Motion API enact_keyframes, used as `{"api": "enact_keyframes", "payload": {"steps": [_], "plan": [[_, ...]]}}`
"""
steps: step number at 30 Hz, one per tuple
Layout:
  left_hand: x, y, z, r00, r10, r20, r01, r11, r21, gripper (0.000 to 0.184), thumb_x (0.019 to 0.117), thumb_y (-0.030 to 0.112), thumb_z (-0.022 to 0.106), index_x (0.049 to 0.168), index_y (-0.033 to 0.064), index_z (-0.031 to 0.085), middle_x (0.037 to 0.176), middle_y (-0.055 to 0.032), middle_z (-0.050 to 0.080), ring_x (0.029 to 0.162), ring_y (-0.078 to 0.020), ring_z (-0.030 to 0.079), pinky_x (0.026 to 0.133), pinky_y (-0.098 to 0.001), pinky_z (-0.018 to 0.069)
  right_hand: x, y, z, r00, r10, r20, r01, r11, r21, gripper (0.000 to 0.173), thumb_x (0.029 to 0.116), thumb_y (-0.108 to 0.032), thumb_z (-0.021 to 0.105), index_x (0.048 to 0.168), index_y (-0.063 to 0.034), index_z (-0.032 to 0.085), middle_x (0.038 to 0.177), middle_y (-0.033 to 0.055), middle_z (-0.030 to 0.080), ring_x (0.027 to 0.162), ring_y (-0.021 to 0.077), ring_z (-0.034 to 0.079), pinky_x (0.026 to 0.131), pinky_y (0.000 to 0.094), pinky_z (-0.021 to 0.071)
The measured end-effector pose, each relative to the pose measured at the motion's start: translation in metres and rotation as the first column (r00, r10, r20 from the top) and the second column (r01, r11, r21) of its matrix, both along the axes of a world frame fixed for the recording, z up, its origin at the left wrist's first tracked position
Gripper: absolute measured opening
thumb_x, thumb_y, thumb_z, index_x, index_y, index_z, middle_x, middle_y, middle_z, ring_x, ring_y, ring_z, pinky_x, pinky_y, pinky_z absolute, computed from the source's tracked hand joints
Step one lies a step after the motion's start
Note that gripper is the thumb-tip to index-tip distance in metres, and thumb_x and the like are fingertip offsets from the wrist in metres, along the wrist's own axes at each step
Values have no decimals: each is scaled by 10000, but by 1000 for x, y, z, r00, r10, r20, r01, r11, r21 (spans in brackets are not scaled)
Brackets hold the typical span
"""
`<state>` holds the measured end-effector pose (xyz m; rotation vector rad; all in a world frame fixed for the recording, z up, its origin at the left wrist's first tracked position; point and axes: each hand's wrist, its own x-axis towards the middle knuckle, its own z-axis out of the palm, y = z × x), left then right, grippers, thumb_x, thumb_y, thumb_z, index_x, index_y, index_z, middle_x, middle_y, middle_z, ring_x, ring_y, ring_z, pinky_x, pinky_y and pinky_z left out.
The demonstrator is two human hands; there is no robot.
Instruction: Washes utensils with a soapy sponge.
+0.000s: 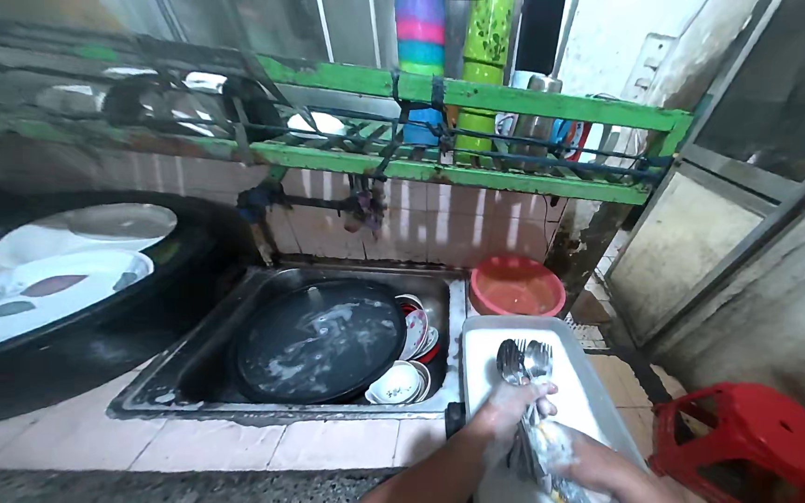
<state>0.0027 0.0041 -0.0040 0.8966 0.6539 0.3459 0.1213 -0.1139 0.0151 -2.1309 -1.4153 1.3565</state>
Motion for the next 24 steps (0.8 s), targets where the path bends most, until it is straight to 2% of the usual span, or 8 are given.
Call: {"api": "enact_keyframes", "payload": {"steps": [3,5,9,11,13,18,21,24], "plan": [[1,5,-1,983,182,-38,-185,977,-109,216,1066,215,547,1139,29,630,709,-8,530,569,-129,543,588,-311,547,13,-10,-1,999,-20,-46,21,1000,19,610,875,-162,780,1412,-53,514,1252,156,646,1128,230,648,1005,431,523],[0,6,0,971,203,-130,-218,968,-120,230,1067,239,540,1153,43,624,749,-15,519,576,-125,525,557,-291,516,23,-13,6,977,-213,7,211,973,92,601,868,-164,792,1405,-54,546,1271,156,655,1159,233,641,1030,434,508],[0,-3,4,978,71,-197,-83,995,-52,225,1065,188,548,1211,17,550,829,-72,601,635,-160,623,599,-320,576,13,-1,14,666,-605,-436,736,628,253,491,935,-107,703,1380,-23,514,1079,109,699,904,159,708,789,333,612],[0,-7,6,971,20,-237,-12,999,38,221,1023,129,596,1196,1,545,824,-80,617,632,-161,629,601,-322,575,2,7,19,512,-598,-617,834,518,191,450,972,-80,652,1385,-24,483,1020,125,713,842,180,726,732,344,629],[-2,-10,9,957,-44,-288,81,990,115,235,999,95,608,1195,-9,532,834,-73,597,643,-147,620,618,-309,566,2,17,19,456,-631,-628,875,446,188,406,976,-41,635,1360,6,513,1012,128,701,836,173,705,733,344,610],[-3,-12,12,977,-37,-209,54,996,76,177,1044,143,586,1143,2,549,781,-44,644,546,-108,612,547,-257,562,28,30,22,260,-592,-763,950,299,92,239,1078,-112,413,1291,-55,507,916,76,653,758,146,664,650,339,581],[-5,-9,12,980,-128,-151,131,991,10,191,1083,199,517,1168,30,494,733,-34,596,490,-105,566,485,-250,530,29,31,25,291,-603,-742,944,310,118,216,1070,-91,415,1256,-55,519,886,61,657,726,123,665,622,309,581],[-4,-9,13,937,-221,-269,227,974,-10,276,1094,303,494,1197,48,520,724,-26,582,482,-114,560,475,-266,530,36,27,29,464,-699,-544,883,419,214,304,1051,-75,504,1350,-23,516,1028,101,657,847,139,656,742,332,569]]}}
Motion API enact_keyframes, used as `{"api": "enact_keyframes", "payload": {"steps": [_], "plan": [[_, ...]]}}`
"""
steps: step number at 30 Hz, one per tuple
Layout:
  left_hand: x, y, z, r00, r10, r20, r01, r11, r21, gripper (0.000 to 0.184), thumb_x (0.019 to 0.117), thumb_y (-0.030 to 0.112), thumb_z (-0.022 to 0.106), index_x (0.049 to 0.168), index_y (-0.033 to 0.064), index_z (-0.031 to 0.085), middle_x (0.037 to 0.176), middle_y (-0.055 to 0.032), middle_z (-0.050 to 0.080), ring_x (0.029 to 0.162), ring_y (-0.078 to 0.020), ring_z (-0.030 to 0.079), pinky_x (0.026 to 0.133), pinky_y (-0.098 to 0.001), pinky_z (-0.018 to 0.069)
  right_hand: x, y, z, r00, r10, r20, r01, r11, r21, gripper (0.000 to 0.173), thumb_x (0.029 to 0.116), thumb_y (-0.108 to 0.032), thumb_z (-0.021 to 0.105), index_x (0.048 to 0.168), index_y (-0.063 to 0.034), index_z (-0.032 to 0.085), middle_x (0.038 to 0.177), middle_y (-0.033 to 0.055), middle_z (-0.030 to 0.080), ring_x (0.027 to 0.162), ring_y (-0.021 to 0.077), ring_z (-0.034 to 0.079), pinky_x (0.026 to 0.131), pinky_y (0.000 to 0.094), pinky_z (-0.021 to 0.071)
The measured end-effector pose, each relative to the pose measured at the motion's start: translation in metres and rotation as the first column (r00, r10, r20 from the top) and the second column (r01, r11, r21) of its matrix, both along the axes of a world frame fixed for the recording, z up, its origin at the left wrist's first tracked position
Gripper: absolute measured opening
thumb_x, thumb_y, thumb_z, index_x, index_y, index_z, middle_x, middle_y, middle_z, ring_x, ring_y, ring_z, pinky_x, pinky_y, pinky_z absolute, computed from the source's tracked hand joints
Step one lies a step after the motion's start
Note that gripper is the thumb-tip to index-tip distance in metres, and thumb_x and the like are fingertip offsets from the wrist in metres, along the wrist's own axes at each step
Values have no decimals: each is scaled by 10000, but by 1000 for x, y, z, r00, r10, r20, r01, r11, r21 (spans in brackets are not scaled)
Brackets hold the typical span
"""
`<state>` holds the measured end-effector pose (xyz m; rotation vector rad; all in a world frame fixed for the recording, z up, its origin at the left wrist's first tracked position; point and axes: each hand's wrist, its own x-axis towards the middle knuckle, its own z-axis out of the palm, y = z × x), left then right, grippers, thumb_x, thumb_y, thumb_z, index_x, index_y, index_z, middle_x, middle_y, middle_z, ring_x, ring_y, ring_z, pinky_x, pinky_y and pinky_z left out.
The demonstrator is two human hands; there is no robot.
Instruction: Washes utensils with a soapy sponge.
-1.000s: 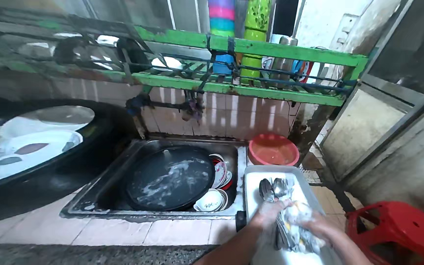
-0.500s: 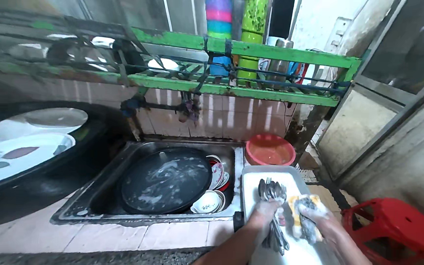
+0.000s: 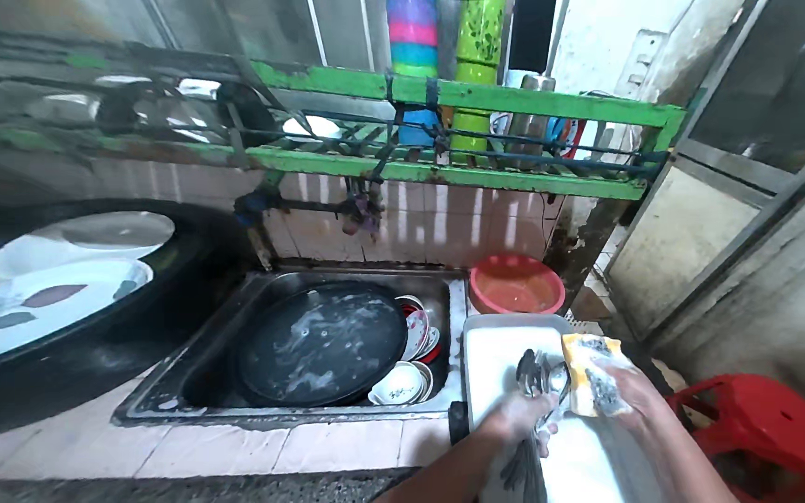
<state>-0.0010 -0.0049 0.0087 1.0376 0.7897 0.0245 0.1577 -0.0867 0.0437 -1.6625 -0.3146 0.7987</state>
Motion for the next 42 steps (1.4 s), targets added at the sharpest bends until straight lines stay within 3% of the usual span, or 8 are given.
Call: {"api": "enact_keyframes", "payload": {"steps": [6,14,18,24,29,37,39,42], "plan": [[9,-3,-2,973,220,-69,-207,965,160,263,1044,228,596,1142,-14,563,711,-49,607,506,-120,600,525,-275,560,0,-7,6,995,101,-15,-100,993,60,343,1003,-47,598,1338,-12,529,994,110,703,831,160,702,730,338,607],[-1,3,-5,991,-47,123,61,992,-112,304,1106,335,444,1041,67,571,706,1,583,482,-86,546,464,-246,515,12,-15,-1,999,27,25,-31,980,196,352,981,46,495,1325,-29,495,959,43,680,802,90,679,692,280,592],[0,6,-9,978,79,194,-49,986,-156,292,1111,289,435,1046,41,576,708,-3,567,492,-80,537,489,-230,517,23,-16,-4,997,75,-13,-67,947,315,294,993,-48,543,1286,-41,541,931,94,715,776,166,716,676,338,626],[12,6,-3,984,153,-86,-149,988,48,208,1068,198,528,1179,22,514,715,-26,550,540,-109,570,541,-252,524,-23,-8,-12,948,192,253,-197,980,-4,463,822,-15,767,1256,3,608,1051,101,716,922,149,706,820,329,603],[14,4,-4,981,149,-128,-127,977,170,284,1042,223,597,1251,40,539,734,-31,547,544,-112,540,540,-270,495,-17,9,-31,944,54,325,-34,997,-66,547,898,-23,718,1408,5,524,1245,197,654,1091,240,664,945,432,551],[15,4,-8,965,185,-184,-135,958,251,209,1034,186,597,1189,48,574,750,-20,534,578,-104,514,560,-274,460,0,18,-31,769,306,562,-198,949,-246,440,908,-65,723,1325,8,604,1255,206,660,1157,295,647,1018,499,512],[15,5,-10,961,217,-171,-177,958,224,205,1017,150,603,1194,48,580,714,-11,523,543,-96,499,522,-262,448,15,25,-29,681,208,702,-159,978,-136,318,917,-70,722,1228,-15,685,1209,183,690,1105,300,673,989,531,528],[12,9,-10,956,281,-89,-272,957,100,156,1024,129,606,1133,25,565,651,-5,494,482,-89,475,464,-235,434,16,27,-23,814,-65,577,4,994,107,371,963,-105,689,1306,5,599,1129,163,700,949,237,693,856,468,578]]}}
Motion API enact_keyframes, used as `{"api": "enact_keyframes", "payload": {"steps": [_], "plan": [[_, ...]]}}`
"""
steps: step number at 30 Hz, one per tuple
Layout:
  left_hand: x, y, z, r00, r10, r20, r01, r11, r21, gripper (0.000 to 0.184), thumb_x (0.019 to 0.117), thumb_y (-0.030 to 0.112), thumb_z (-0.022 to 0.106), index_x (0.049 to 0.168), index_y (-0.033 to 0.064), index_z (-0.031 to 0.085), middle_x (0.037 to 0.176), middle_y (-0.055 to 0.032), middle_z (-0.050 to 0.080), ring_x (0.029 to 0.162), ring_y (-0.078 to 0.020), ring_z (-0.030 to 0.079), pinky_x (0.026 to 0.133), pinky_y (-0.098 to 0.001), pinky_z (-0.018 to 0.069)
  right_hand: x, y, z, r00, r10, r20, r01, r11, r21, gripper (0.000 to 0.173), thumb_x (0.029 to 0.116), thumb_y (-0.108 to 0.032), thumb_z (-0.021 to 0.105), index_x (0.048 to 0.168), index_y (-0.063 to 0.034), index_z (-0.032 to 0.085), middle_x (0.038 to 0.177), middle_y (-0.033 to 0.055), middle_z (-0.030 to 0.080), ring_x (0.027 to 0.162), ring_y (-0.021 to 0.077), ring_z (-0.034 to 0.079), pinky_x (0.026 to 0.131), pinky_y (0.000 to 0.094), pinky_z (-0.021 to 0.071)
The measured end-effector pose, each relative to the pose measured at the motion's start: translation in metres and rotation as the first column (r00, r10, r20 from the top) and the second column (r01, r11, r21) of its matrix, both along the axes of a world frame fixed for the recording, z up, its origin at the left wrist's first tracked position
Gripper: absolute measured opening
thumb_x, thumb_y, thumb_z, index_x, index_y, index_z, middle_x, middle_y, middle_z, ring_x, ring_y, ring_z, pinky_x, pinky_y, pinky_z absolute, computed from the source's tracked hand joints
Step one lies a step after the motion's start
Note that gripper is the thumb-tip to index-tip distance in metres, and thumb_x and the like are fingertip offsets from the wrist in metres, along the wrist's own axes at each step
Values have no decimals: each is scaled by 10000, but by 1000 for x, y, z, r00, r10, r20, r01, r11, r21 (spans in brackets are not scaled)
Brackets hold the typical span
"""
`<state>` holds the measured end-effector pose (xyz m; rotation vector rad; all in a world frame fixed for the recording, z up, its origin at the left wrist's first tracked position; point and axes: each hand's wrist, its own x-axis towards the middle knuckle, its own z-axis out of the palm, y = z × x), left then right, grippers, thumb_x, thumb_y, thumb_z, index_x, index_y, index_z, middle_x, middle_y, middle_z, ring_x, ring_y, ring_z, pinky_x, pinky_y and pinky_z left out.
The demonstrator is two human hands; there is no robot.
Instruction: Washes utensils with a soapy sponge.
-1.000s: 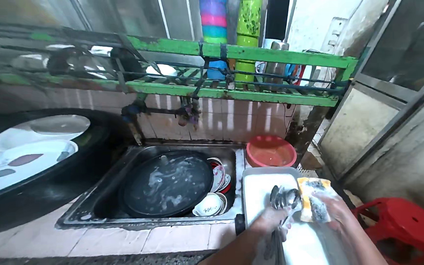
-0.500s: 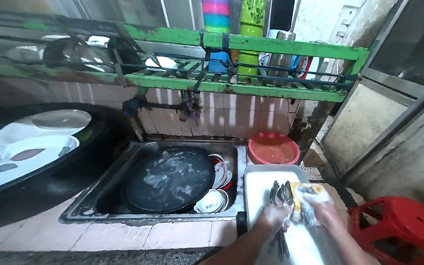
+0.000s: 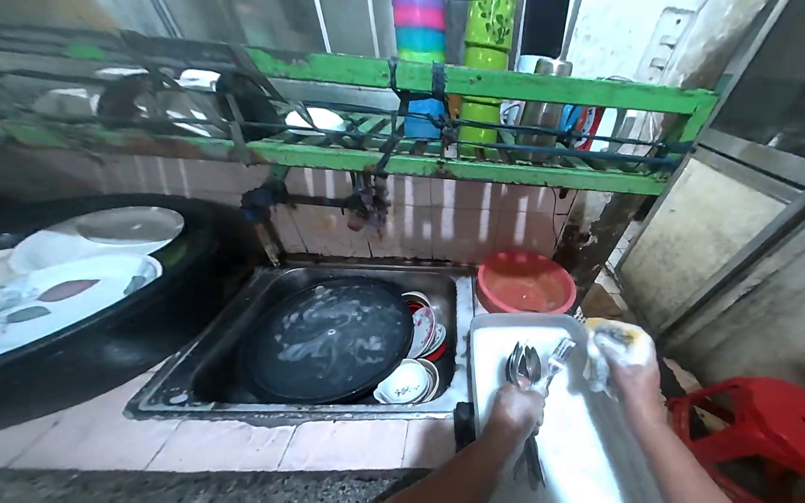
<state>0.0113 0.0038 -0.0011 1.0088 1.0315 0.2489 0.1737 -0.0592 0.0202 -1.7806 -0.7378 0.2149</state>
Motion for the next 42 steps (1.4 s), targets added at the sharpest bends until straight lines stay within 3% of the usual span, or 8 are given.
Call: {"api": "enact_keyframes", "payload": {"steps": [7,13,19,26,33,37,40,42], "plan": [[0,-6,1,973,-150,175,169,981,-97,140,1064,159,549,1124,35,530,708,-21,557,476,-89,526,462,-225,488,-20,-10,3,994,107,31,-98,971,-220,380,970,-172,689,1288,27,627,1154,207,697,1058,289,680,968,510,528],[1,-5,5,995,-81,65,85,994,-70,157,1027,114,604,1120,45,498,706,-14,520,485,-73,488,472,-212,458,0,-19,5,970,-52,-238,80,991,111,383,1082,-233,504,1410,-35,509,1066,88,662,847,118,648,748,340,572],[-2,-1,3,989,34,146,-18,994,-108,192,1082,162,503,1138,-6,576,731,-16,576,491,-64,501,470,-208,455,-43,-14,-20,969,21,-246,-84,965,-249,479,992,-164,662,1395,55,524,1242,220,654,1110,247,654,990,426,520],[-4,6,10,990,-83,114,83,997,4,389,992,248,684,1272,-13,615,1138,-142,689,1033,-196,668,934,-394,545,-35,-26,27,797,513,-319,-529,337,-779,532,1005,-238,663,1453,7,514,1410,259,571,1327,359,545,1142,525,389],[0,18,-7,955,191,226,-152,972,-179,223,1073,245,544,1096,28,586,725,-15,496,558,-133,527,585,-319,555,-33,-54,-22,638,663,-391,-660,210,-721,671,853,-136,803,1440,-43,492,1274,203,645,1165,308,641,1029,513,500],[-1,16,-3,984,118,137,-91,978,-186,147,1062,123,500,1148,25,568,793,-40,563,542,-121,548,525,-277,534,-23,-52,-22,870,474,-138,-391,493,-777,548,891,-190,763,1382,-22,588,1324,223,639,1254,345,608,1096,535,449],[-1,13,5,994,13,112,5,987,-163,167,1028,50,543,1189,12,531,800,-57,605,564,-131,600,543,-278,553,-29,-48,-7,927,129,-352,-262,894,-362,577,871,-69,764,1391,7,526,1190,155,669,1032,200,673,893,376,571],[-1,10,4,992,-23,121,40,989,-144,189,1012,46,578,1187,14,514,810,-66,627,569,-134,616,545,-277,557,-37,-42,7,838,95,-537,-185,976,-116,524,906,-15,694,1390,-15,492,1063,118,692,863,159,702,734,335,610]]}}
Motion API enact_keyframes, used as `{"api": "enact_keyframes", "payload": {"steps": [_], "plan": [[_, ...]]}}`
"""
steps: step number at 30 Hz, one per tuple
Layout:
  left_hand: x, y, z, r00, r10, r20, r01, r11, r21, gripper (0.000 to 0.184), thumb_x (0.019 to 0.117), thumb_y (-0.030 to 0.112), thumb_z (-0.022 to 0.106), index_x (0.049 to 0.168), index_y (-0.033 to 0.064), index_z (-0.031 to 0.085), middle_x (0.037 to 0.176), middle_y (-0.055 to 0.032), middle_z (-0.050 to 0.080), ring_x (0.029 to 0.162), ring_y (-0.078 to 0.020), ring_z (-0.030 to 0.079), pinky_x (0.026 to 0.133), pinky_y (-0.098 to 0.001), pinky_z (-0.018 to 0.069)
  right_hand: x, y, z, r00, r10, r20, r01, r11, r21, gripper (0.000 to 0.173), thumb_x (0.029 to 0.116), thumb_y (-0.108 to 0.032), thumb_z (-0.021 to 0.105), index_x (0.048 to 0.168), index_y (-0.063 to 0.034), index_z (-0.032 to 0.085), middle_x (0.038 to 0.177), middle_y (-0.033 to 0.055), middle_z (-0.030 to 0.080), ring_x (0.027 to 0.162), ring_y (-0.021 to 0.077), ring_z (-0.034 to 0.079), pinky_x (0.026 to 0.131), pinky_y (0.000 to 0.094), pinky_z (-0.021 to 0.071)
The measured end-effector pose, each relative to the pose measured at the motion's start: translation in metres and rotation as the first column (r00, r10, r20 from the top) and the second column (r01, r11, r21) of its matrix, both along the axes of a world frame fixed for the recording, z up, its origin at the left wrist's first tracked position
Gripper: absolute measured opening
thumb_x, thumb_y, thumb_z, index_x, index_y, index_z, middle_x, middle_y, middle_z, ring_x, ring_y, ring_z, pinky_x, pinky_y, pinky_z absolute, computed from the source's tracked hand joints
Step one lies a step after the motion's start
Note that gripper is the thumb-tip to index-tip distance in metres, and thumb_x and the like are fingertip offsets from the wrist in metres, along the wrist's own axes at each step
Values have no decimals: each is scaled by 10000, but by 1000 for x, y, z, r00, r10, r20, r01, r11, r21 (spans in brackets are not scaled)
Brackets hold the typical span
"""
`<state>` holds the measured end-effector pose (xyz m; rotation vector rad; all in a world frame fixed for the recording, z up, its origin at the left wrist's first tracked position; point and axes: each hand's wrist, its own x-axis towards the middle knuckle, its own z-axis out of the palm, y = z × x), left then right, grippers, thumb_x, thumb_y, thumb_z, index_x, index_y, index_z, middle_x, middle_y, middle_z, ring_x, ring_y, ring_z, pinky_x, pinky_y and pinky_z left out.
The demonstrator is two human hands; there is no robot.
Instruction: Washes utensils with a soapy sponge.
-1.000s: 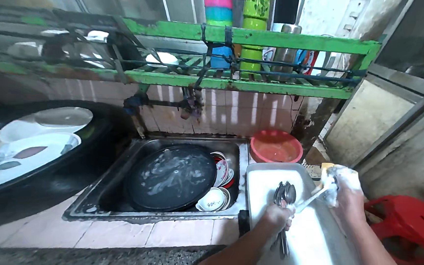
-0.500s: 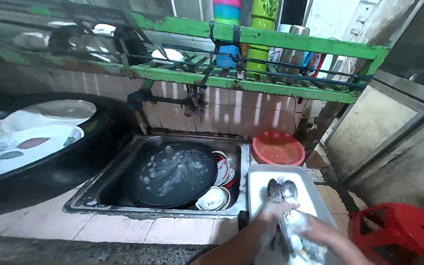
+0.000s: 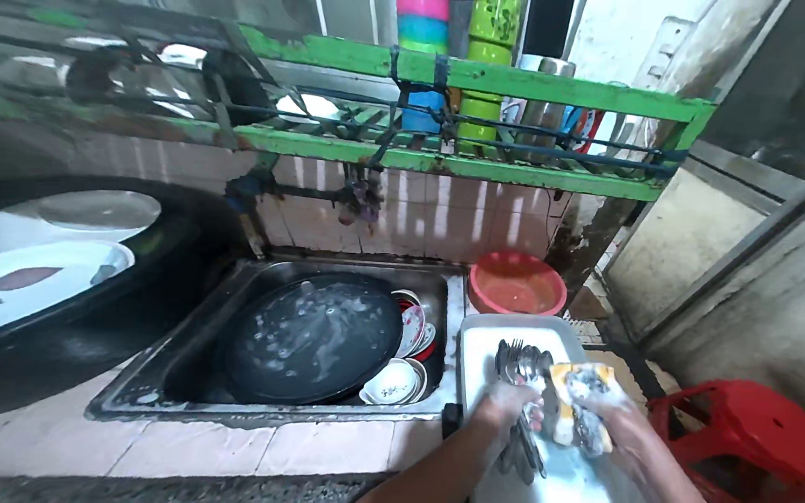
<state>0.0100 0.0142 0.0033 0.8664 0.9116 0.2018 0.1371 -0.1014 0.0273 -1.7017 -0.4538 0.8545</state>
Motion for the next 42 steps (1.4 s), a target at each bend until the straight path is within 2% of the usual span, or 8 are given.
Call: {"api": "enact_keyframes", "payload": {"steps": [6,11,14,18,21,27,34,42], "plan": [[-1,-11,1,998,-63,-26,66,986,154,197,976,91,665,1109,1,552,744,-58,642,578,-133,644,567,-273,568,9,21,1,980,-150,-130,164,981,107,329,1032,-40,506,1359,-7,492,999,100,667,819,139,671,707,332,587],[-5,-6,2,963,-265,49,261,963,65,218,1096,243,486,1081,38,559,681,-2,570,485,-99,549,489,-259,522,14,10,11,984,-125,-123,142,980,141,286,1048,-19,401,1319,-31,490,916,30,640,742,67,638,643,253,555],[-6,-8,1,924,-374,79,375,927,2,339,1119,304,381,938,92,575,593,48,511,457,-69,503,468,-230,481,17,4,24,995,15,95,-23,996,87,355,975,63,473,1322,-10,489,947,-2,650,785,6,638,699,187,552],[-1,2,-9,968,-205,147,209,978,-16,326,1122,318,394,1030,66,579,639,41,501,465,-63,477,468,-214,460,50,12,12,992,-116,47,105,975,196,412,961,30,544,1366,-30,494,979,100,697,786,148,695,677,335,602],[2,-1,-11,993,-91,73,88,995,51,170,1085,203,508,1089,40,559,702,16,499,508,-68,481,494,-215,458,27,2,24,997,-61,46,56,993,101,416,960,16,570,1365,-7,483,974,100,690,787,142,692,680,320,602],[4,-8,3,971,-114,-208,159,964,212,253,1039,220,610,1200,37,541,719,-14,547,546,-93,537,532,-249,478,-6,22,14,917,49,395,14,988,-155,551,830,24,743,1353,20,569,1212,206,653,1084,252,647,947,444,527],[2,-3,10,903,-137,-407,293,889,351,347,1051,127,516,1361,-30,530,1176,-217,645,1016,-289,660,923,-441,526,-22,27,-13,828,225,513,-113,964,-241,559,897,-58,709,1402,83,514,1297,270,633,1216,331,624,1069,481,469],[4,-3,0,945,-83,-317,168,953,251,258,1008,96,565,1252,11,554,837,-80,577,642,-151,552,606,-319,490,-16,35,-24,710,282,645,-169,958,-233,442,967,-220,676,1330,17,591,1228,179,685,1150,268,669,1033,459,518]]}}
